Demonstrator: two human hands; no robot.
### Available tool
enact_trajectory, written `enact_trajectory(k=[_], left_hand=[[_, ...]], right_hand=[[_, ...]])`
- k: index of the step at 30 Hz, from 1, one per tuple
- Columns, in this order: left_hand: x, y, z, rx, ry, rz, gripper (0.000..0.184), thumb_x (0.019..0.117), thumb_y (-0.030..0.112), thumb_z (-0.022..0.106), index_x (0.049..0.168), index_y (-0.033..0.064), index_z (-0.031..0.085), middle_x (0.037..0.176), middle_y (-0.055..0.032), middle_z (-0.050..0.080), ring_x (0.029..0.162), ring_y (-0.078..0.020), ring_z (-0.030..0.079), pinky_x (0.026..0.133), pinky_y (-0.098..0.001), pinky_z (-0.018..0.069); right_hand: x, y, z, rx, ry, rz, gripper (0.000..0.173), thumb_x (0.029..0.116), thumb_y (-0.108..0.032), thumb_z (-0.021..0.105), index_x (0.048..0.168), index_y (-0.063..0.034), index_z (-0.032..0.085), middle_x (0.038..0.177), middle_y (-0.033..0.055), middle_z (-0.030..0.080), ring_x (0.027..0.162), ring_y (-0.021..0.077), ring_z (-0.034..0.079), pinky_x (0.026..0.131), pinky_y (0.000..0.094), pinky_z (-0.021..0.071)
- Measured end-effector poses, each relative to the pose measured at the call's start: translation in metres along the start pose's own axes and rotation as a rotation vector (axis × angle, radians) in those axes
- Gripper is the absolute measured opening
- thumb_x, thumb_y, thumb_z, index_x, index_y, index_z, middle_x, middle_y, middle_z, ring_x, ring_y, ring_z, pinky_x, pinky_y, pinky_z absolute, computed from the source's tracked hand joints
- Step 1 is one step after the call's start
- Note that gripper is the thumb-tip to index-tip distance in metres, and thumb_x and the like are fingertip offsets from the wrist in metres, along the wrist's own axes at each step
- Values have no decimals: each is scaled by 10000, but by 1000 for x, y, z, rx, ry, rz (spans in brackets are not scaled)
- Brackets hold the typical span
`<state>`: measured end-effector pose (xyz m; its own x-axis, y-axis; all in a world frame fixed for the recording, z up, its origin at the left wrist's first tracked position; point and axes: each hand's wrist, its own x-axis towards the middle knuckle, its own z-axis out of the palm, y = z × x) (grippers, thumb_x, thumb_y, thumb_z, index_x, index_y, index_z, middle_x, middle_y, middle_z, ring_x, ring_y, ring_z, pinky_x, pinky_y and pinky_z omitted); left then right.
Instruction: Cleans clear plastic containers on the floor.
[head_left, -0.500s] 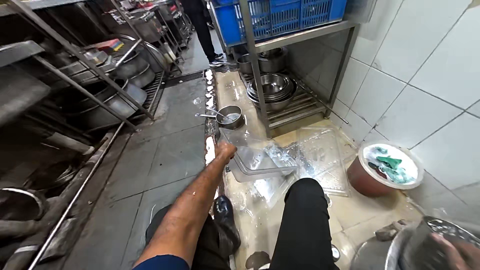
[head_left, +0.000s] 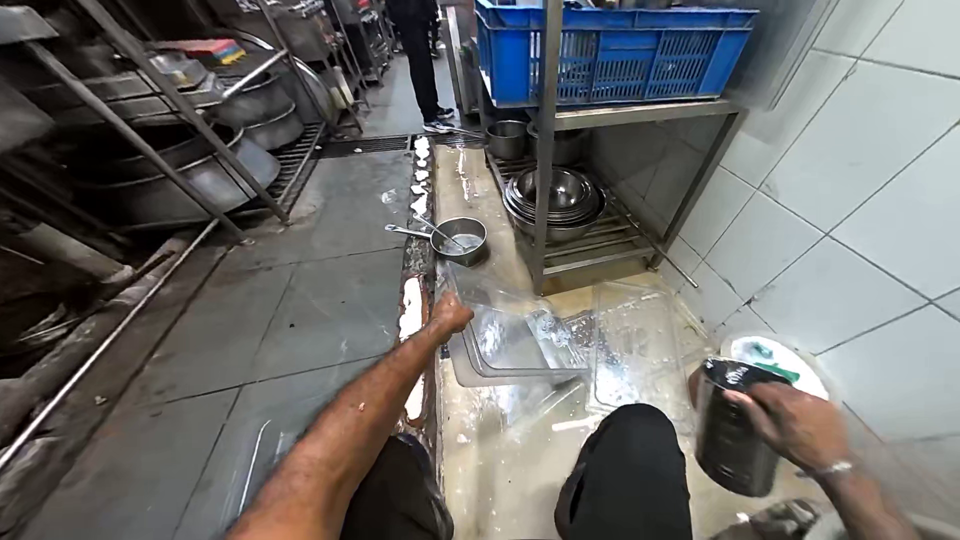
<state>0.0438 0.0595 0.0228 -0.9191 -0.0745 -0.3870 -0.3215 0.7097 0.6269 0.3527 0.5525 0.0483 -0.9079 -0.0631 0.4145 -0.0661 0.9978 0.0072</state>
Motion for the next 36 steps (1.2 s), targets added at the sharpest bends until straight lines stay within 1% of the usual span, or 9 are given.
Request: enact_trajectory(k=[3, 6, 8, 15, 20, 24, 28, 32, 36], left_hand=[[15, -15, -3, -11, -17, -15, 644, 890, 102, 724, 1432, -33, 404, 1175, -294, 625, 951, -394, 680, 821, -554, 567], [21, -25, -7, -42, -6, -76, 688, 868, 94, 728, 1460, 2, 389, 1173, -291, 625, 918, -393, 683, 795, -552, 572], [26, -29, -7, -45, -5, -98, 705, 870, 106, 731, 1476, 22, 381, 1187, -292, 626, 936, -403, 687, 799, -561, 577], [42, -46, -15, 70, 11, -141, 754, 866, 205, 765, 1473, -18, 377, 1194, -290, 636, 955, -401, 697, 826, -566, 578], [46, -60, -22, 211, 14, -217, 798, 871, 294, 773, 1471, -28, 357, 1222, -283, 647, 1082, -417, 685, 900, -585, 561], [52, -80, -24, 335, -18, -257, 838, 858, 234, 771, 1505, -52, 320, 1298, -287, 622, 1207, -424, 636, 987, -599, 524], [54, -84, -23, 308, -21, -236, 838, 871, 146, 730, 1540, -33, 259, 1271, -289, 634, 1187, -424, 649, 976, -587, 537], [47, -70, -29, 236, -18, -170, 758, 886, 143, 718, 1495, -34, 301, 1238, -301, 635, 1142, -441, 661, 931, -596, 549], [48, -54, -32, 212, -20, -100, 709, 878, 174, 731, 1462, -34, 386, 1270, -294, 623, 1153, -438, 651, 936, -609, 539]], right_hand=[[60, -29, 30, 49, -162, -127, 544, 987, -515, 514, 743, -66, 699, 703, 129, 685, 673, 340, 720, 539, 542, 557], [129, -79, 59, 23, -602, -165, 544, 1039, -546, 448, 943, -97, 739, 931, 136, 743, 931, 348, 725, 781, 577, 550], [173, -120, 84, 1, -808, -253, 557, 1053, -570, 398, 1044, -125, 732, 1021, 132, 738, 1028, 349, 699, 862, 585, 518], [278, -269, 134, 63, -858, -573, 550, 1048, -559, 430, 996, -104, 733, 974, 151, 731, 986, 365, 702, 808, 614, 524], [279, -336, 135, 179, -763, -754, 596, 1047, -594, 398, 931, -108, 723, 887, 127, 717, 907, 340, 706, 748, 587, 525], [251, -347, 128, 311, -766, -827, 652, 1057, -601, 350, 948, -61, 698, 879, 162, 703, 894, 371, 706, 750, 600, 530], [223, -331, 135, 332, -887, -767, 705, 1056, -620, 311, 959, -30, 683, 920, 208, 706, 934, 417, 702, 779, 637, 516], [209, -307, 146, 232, -1033, -691, 677, 1054, -609, 330, 991, -39, 689, 955, 220, 711, 964, 434, 697, 800, 659, 505], [212, -281, 138, 125, -1048, -558, 651, 1045, -605, 358, 1030, -54, 702, 1025, 223, 716, 1039, 434, 685, 862, 658, 499]])
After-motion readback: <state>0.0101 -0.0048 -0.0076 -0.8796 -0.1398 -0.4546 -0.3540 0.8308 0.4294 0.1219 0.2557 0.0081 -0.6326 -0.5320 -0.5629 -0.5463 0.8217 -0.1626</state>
